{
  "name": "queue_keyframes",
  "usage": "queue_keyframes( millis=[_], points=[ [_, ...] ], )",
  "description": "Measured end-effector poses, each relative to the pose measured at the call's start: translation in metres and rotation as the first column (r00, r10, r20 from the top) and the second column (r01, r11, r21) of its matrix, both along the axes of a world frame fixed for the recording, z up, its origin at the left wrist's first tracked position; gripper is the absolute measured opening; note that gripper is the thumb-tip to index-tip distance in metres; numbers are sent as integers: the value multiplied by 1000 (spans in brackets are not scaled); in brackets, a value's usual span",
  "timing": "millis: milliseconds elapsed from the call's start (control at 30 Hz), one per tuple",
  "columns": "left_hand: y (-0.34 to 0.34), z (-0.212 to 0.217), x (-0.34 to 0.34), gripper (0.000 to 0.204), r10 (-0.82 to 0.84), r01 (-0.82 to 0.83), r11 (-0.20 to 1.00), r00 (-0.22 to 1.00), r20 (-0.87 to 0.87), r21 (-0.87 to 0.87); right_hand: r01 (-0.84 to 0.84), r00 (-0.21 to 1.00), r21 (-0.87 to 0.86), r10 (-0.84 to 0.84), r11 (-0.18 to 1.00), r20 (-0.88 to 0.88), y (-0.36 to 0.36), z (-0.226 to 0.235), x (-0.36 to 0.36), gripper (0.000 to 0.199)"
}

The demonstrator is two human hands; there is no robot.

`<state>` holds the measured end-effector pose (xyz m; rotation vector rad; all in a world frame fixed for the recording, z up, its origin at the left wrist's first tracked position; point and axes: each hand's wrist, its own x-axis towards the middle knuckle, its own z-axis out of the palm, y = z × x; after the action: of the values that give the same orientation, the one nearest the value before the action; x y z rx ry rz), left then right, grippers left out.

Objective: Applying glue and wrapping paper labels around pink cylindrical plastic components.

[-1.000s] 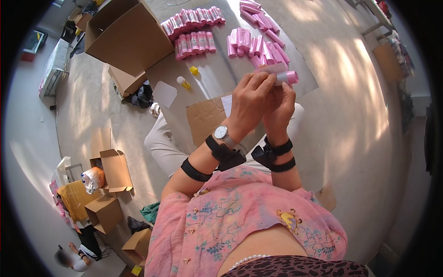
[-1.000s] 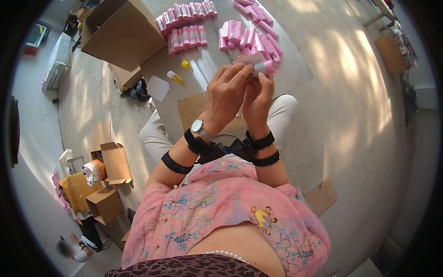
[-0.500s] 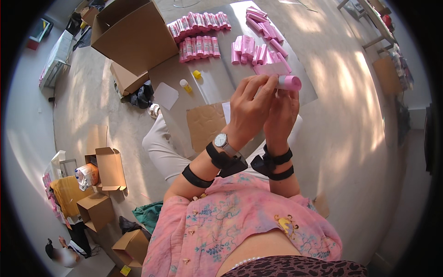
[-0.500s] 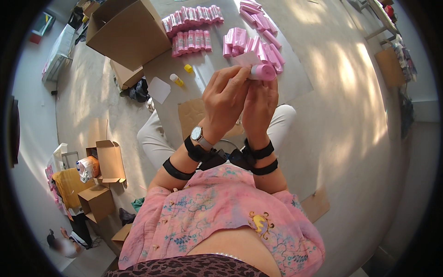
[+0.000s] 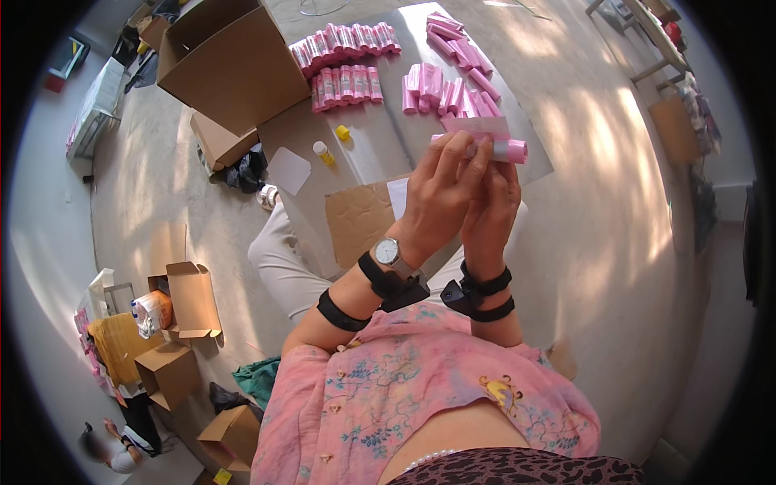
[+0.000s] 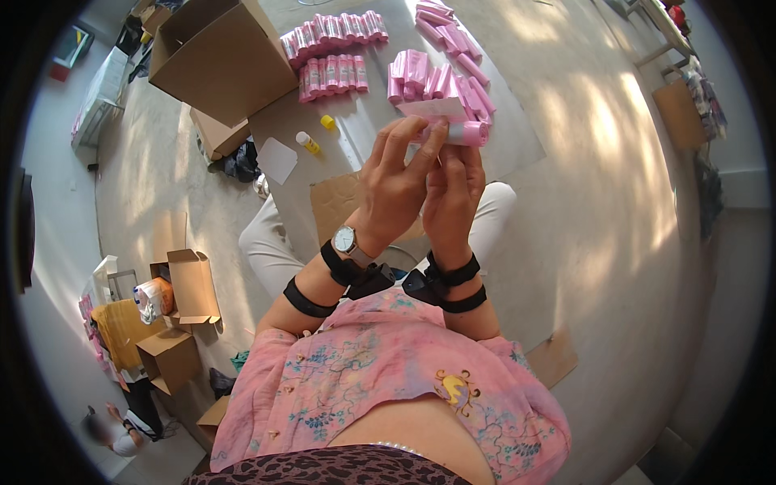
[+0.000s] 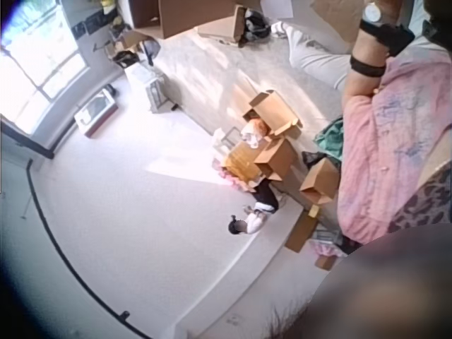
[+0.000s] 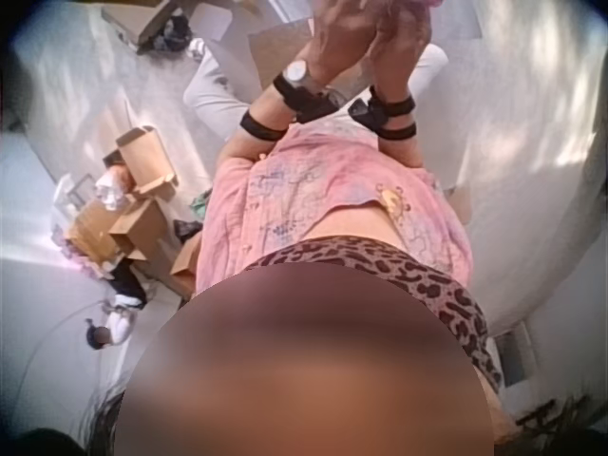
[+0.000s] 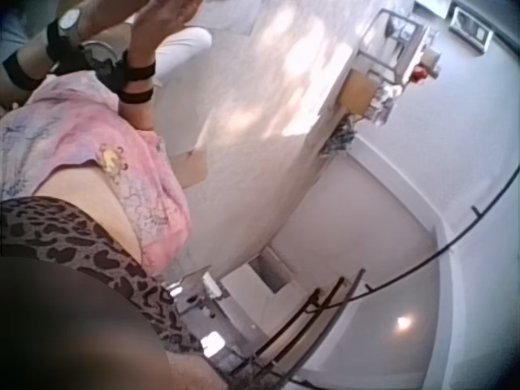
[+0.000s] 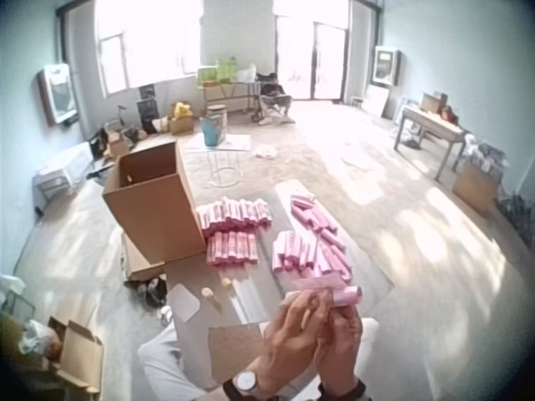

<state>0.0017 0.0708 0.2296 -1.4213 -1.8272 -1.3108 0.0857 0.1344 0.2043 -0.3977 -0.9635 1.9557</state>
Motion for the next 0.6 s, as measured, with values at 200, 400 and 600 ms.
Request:
queue_keyframes(
  millis=[200,400,600],
  points=[
    [2,0,7,55,11,-11,1000,1000,7,-20,-23,997,-80,18,997,-74,-2,-7,1,35],
    [3,-7,6,52,-27,24,999,993,-114,-22,-65,990,-84,54,994,-128,-2,-9,5,33],
    [4,-9,8,50,-14,5,998,991,-135,-66,-63,992,-112,50,992,-115,-4,-6,7,34]
  ],
)
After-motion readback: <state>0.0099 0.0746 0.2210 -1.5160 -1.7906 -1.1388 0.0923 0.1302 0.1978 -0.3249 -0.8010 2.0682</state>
